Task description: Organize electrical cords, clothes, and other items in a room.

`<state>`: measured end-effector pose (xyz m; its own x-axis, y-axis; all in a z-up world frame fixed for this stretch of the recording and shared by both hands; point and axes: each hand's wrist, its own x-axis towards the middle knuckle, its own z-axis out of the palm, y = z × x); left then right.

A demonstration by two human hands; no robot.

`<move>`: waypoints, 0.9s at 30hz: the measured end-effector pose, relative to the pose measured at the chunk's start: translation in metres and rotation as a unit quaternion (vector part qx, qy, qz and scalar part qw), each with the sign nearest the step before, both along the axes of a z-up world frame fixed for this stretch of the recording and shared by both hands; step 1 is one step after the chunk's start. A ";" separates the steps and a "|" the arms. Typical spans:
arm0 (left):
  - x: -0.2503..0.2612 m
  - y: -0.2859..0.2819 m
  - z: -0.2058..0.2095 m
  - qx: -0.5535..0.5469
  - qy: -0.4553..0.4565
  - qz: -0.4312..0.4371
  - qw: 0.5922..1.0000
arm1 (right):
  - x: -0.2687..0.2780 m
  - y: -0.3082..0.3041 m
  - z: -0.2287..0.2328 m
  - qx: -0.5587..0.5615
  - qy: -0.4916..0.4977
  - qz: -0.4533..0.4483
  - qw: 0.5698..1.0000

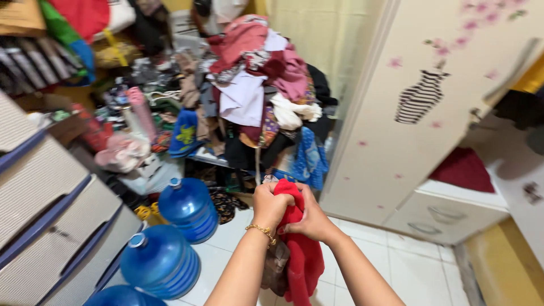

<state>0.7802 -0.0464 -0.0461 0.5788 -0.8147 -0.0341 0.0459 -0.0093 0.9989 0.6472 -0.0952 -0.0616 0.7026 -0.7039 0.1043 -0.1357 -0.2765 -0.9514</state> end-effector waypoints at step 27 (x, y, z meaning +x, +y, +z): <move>0.200 0.082 -0.050 -0.035 -0.030 0.266 0.963 | 0.153 -0.001 0.081 0.057 -0.148 0.195 0.968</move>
<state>0.9805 0.0352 -0.0963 0.9138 -0.4022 0.0565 -0.0323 0.0668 0.9972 0.8000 -0.0957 0.0194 0.8688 -0.4090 0.2791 0.2413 -0.1426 -0.9599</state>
